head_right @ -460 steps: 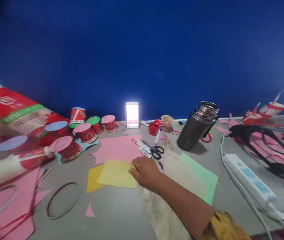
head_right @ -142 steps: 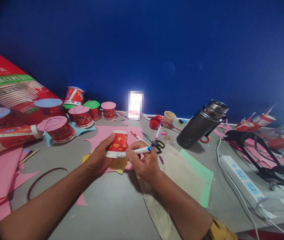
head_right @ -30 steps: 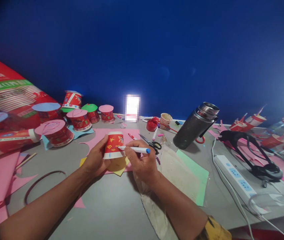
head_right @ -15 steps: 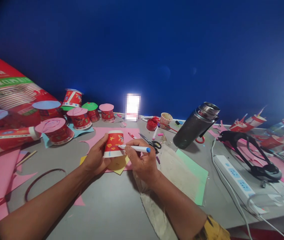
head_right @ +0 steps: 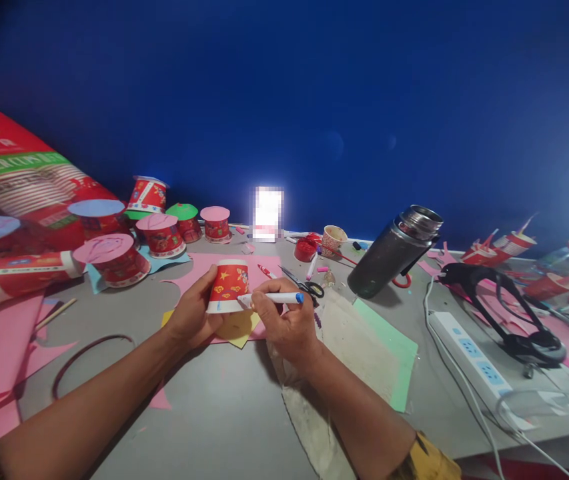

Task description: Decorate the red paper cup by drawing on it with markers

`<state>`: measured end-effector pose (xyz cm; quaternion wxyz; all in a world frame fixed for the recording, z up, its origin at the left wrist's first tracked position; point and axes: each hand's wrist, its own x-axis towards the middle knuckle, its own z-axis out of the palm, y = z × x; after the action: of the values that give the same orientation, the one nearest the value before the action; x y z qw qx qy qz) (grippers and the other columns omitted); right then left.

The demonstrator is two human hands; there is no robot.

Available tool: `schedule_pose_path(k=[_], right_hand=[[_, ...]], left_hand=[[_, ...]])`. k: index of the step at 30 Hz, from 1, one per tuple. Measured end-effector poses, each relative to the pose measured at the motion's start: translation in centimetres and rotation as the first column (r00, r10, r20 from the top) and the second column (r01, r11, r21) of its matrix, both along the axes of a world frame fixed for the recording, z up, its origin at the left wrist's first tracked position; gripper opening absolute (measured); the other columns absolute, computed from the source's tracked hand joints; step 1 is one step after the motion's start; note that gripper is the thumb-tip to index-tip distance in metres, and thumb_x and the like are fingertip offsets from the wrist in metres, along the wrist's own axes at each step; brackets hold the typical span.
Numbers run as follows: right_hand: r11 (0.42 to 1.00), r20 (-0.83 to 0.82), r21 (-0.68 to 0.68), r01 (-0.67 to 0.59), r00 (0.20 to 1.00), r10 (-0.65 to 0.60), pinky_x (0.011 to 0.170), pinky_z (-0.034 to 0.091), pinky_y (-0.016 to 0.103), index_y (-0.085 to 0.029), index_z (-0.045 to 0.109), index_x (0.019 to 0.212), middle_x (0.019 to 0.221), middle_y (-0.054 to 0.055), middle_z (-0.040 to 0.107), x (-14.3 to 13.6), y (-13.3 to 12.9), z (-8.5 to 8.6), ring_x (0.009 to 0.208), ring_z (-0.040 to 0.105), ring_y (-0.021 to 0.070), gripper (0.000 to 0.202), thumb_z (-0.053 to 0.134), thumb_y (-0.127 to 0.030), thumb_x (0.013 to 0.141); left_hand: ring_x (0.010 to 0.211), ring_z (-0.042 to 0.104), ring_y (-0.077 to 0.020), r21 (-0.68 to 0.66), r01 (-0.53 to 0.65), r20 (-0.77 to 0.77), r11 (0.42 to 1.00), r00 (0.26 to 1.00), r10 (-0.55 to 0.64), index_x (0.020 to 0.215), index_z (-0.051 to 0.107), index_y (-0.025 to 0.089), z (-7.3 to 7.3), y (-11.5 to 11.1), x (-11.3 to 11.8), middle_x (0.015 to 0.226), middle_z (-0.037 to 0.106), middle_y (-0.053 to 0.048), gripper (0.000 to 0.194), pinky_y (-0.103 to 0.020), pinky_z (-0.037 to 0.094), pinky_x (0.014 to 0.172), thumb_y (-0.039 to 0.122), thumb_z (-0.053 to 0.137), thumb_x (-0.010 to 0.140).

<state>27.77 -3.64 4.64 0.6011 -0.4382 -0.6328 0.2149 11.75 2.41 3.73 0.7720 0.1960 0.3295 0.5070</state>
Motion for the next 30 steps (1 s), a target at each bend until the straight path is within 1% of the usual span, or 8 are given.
schedule_pose_path(k=[5, 9, 12, 15, 17, 23, 30], right_hand=[[1.0, -0.012, 0.018, 0.002, 1.0, -0.002, 0.061, 0.053, 0.029, -0.022, 0.073, 0.091, 0.078, 0.003, 0.076, 0.1, 0.1, -0.3, 0.065, 0.067, 0.0159, 0.015, 0.069, -0.034, 0.099], [1.0, -0.012, 0.004, -0.009, 1.0, 0.009, 0.06, 0.052, 0.028, -0.022, 0.073, 0.092, 0.076, 0.002, 0.075, 0.1, 0.1, -0.4, 0.062, 0.067, 0.0155, 0.014, 0.07, -0.034, 0.098], [1.0, -0.009, 0.003, -0.031, 0.999, 0.031, 0.06, 0.053, 0.028, -0.022, 0.073, 0.089, 0.075, 0.002, 0.075, 0.2, 0.0, -0.4, 0.063, 0.069, 0.0154, 0.015, 0.069, -0.033, 0.099], [0.998, -0.001, 0.006, -0.058, 0.998, 0.058, 0.057, 0.05, 0.026, -0.021, 0.072, 0.088, 0.071, 0.0, 0.073, 0.1, -0.1, -0.3, 0.06, 0.068, 0.0142, 0.014, 0.069, -0.03, 0.099], [0.997, 0.005, 0.01, -0.075, 0.997, 0.075, 0.055, 0.048, 0.025, -0.021, 0.072, 0.087, 0.069, -0.001, 0.072, 0.1, -0.2, -0.3, 0.058, 0.067, 0.0136, 0.014, 0.069, -0.028, 0.098], [0.998, 0.001, 0.012, -0.057, 0.998, 0.057, 0.057, 0.048, 0.026, -0.021, 0.072, 0.089, 0.071, 0.0, 0.072, 0.2, -0.2, -0.5, 0.061, 0.065, 0.0139, 0.015, 0.069, -0.03, 0.1], [0.996, 0.002, 0.001, -0.085, 0.996, 0.085, 0.056, 0.048, 0.025, -0.021, 0.071, 0.087, 0.069, -0.001, 0.071, 0.3, -0.2, -0.4, 0.059, 0.066, 0.0134, 0.016, 0.068, -0.031, 0.1]], left_hand=[[0.07, 0.078, -0.0226, 0.001, 0.002, 0.005, 1.0, 1.0, -0.002, 0.101, 0.073, 0.011, -0.1, 0.0, 0.0, 0.084, 0.08, -0.011, 0.034, -0.038, 0.069, 0.078, 0.036, 0.052, 0.11], [0.073, 0.079, -0.0234, 0.007, 0.01, 0.008, 1.0, 1.0, -0.011, 0.101, 0.072, 0.011, 0.0, 0.0, 0.0, 0.086, 0.08, -0.012, 0.032, -0.038, 0.069, 0.078, 0.036, 0.053, 0.109], [0.072, 0.078, -0.0223, 0.002, 0.009, 0.006, 1.0, 1.0, -0.009, 0.102, 0.073, 0.01, 0.2, -0.1, 0.0, 0.085, 0.08, -0.011, 0.033, -0.034, 0.068, 0.073, 0.036, 0.054, 0.109], [0.069, 0.077, -0.0206, -0.008, -0.01, -0.002, 1.0, 1.0, 0.01, 0.1, 0.072, 0.011, 0.5, -0.2, 0.0, 0.082, 0.079, -0.01, 0.032, -0.03, 0.066, 0.067, 0.035, 0.053, 0.109], [0.067, 0.076, -0.02, -0.009, -0.016, -0.009, 1.0, 1.0, 0.016, 0.1, 0.072, 0.011, 0.6, -0.2, 0.0, 0.081, 0.079, -0.01, 0.033, -0.03, 0.065, 0.066, 0.034, 0.051, 0.11], [0.068, 0.076, -0.0201, -0.013, -0.032, -0.02, 0.999, 0.999, 0.032, 0.099, 0.072, 0.011, 0.8, -0.3, 0.1, 0.081, 0.079, -0.01, 0.033, -0.031, 0.065, 0.067, 0.035, 0.051, 0.111], [0.068, 0.077, -0.0192, -0.022, -0.047, -0.032, 0.999, 0.998, 0.047, 0.096, 0.073, 0.011, 1.0, -0.4, 0.0, 0.08, 0.079, -0.01, 0.037, -0.03, 0.066, 0.068, 0.036, 0.05, 0.112]])
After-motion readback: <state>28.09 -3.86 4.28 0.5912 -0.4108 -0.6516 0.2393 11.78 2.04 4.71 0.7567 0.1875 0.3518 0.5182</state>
